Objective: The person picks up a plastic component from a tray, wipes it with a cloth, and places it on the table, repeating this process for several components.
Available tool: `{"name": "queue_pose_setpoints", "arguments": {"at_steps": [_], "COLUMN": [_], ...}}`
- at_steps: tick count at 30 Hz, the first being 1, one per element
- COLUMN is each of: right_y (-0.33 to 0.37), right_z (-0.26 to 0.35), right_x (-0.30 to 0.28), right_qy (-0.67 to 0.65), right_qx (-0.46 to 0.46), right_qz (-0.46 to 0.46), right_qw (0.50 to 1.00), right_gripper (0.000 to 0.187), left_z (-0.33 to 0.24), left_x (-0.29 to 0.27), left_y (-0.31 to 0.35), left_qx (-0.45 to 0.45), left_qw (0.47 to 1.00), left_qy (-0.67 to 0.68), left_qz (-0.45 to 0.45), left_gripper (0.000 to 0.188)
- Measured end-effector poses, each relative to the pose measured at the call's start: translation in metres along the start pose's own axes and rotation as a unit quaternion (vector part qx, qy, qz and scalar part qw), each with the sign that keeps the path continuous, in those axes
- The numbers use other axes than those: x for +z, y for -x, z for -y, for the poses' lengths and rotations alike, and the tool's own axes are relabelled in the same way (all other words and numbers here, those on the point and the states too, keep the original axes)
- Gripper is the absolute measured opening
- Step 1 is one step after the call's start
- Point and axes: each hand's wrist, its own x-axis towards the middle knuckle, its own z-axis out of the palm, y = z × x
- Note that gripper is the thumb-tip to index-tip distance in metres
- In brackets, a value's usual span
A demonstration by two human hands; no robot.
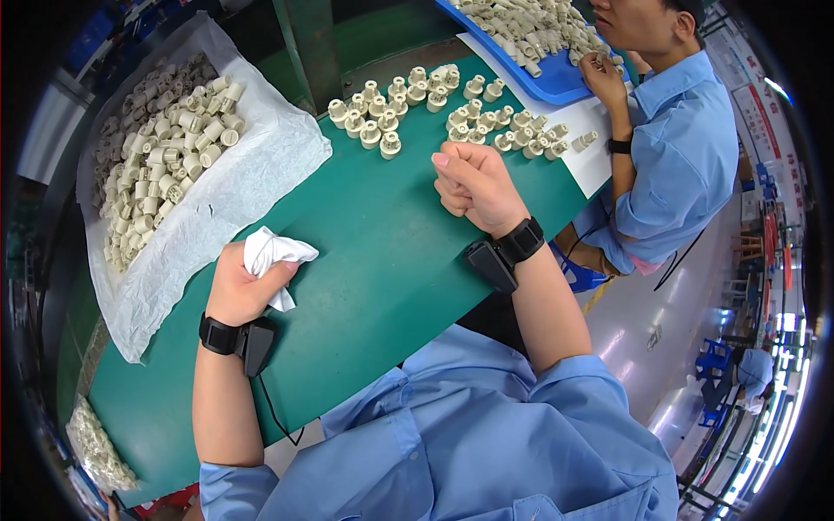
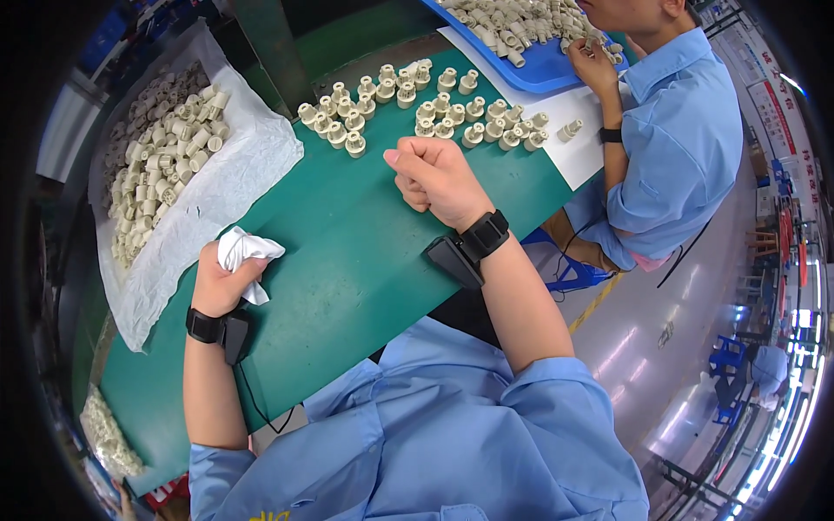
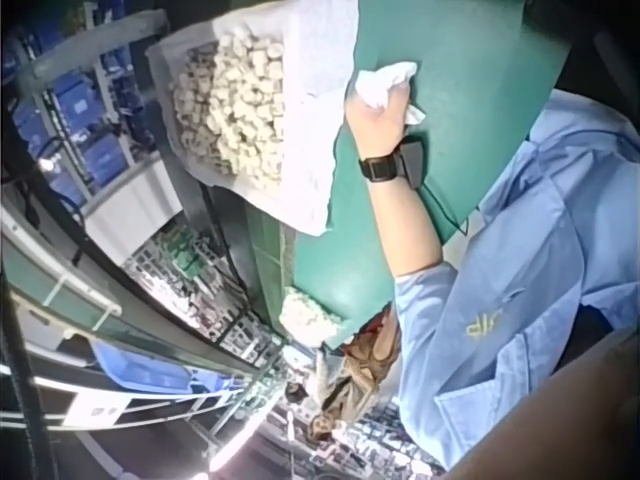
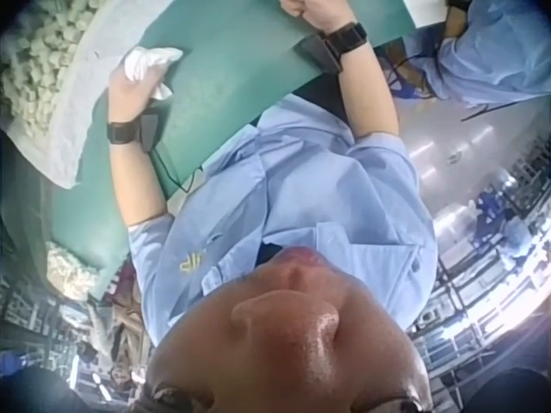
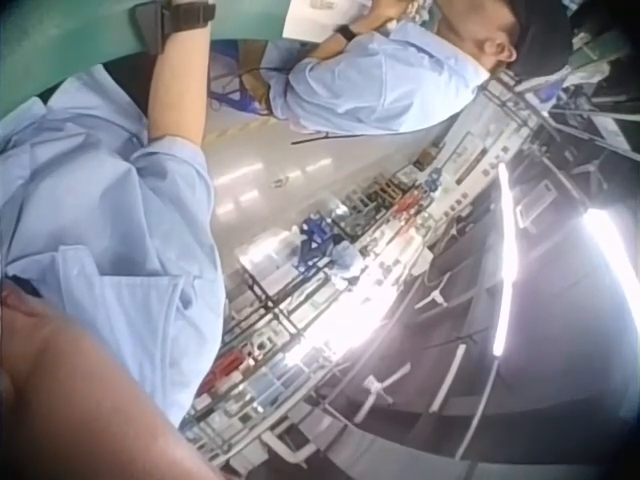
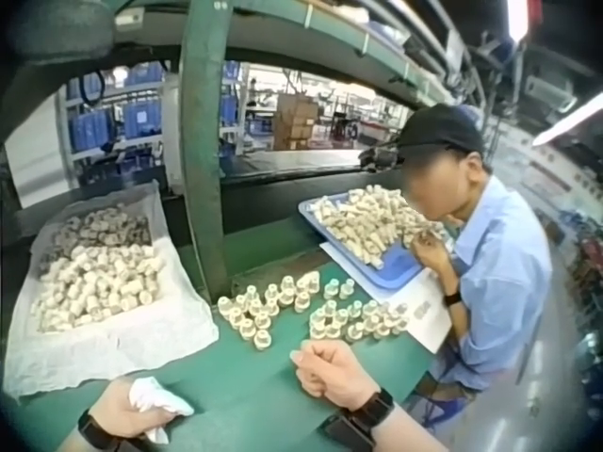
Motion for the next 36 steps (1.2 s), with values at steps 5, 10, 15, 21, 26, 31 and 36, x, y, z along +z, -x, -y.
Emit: {"name": "queue_pose_setpoints", "arguments": {"at_steps": [5, 10, 15, 21, 26, 31, 36], "right_y": [-0.003, -0.001, -0.001, 0.033, 0.080, 0.096, 0.079], "right_z": [0.001, -0.001, 0.001, 0.013, 0.041, 0.076, 0.086], "right_x": [0.000, -0.002, 0.001, 0.003, -0.035, -0.123, -0.167], "right_qy": [-0.001, 0.003, -0.003, 0.061, 0.188, 0.168, 0.208], "right_qx": [0.000, -0.002, -0.007, -0.092, -0.204, -0.208, 0.003], "right_qz": [0.002, -0.006, -0.003, -0.045, -0.210, -0.345, -0.405], "right_qw": [1.000, 1.000, 1.000, 0.993, 0.938, 0.900, 0.890], "right_gripper": [0.037, 0.037, 0.036, 0.035, 0.028, 0.026, 0.035], "left_z": [0.000, 0.000, 0.004, 0.005, 0.008, 0.001, 0.002], "left_x": [0.001, 0.002, 0.000, 0.000, 0.000, 0.001, 0.000], "left_y": [-0.001, -0.002, 0.000, 0.000, 0.001, -0.002, -0.001], "left_qx": [0.003, 0.013, 0.009, 0.010, -0.006, -0.006, -0.007], "left_qw": [1.000, 1.000, 1.000, 1.000, 1.000, 1.000, 1.000], "left_qy": [-0.004, -0.004, -0.013, -0.006, -0.003, -0.017, -0.014], "left_qz": [-0.005, -0.012, -0.013, -0.007, -0.019, -0.017, -0.016], "left_gripper": [0.006, 0.006, 0.008, 0.007, 0.009, 0.010, 0.010]}}
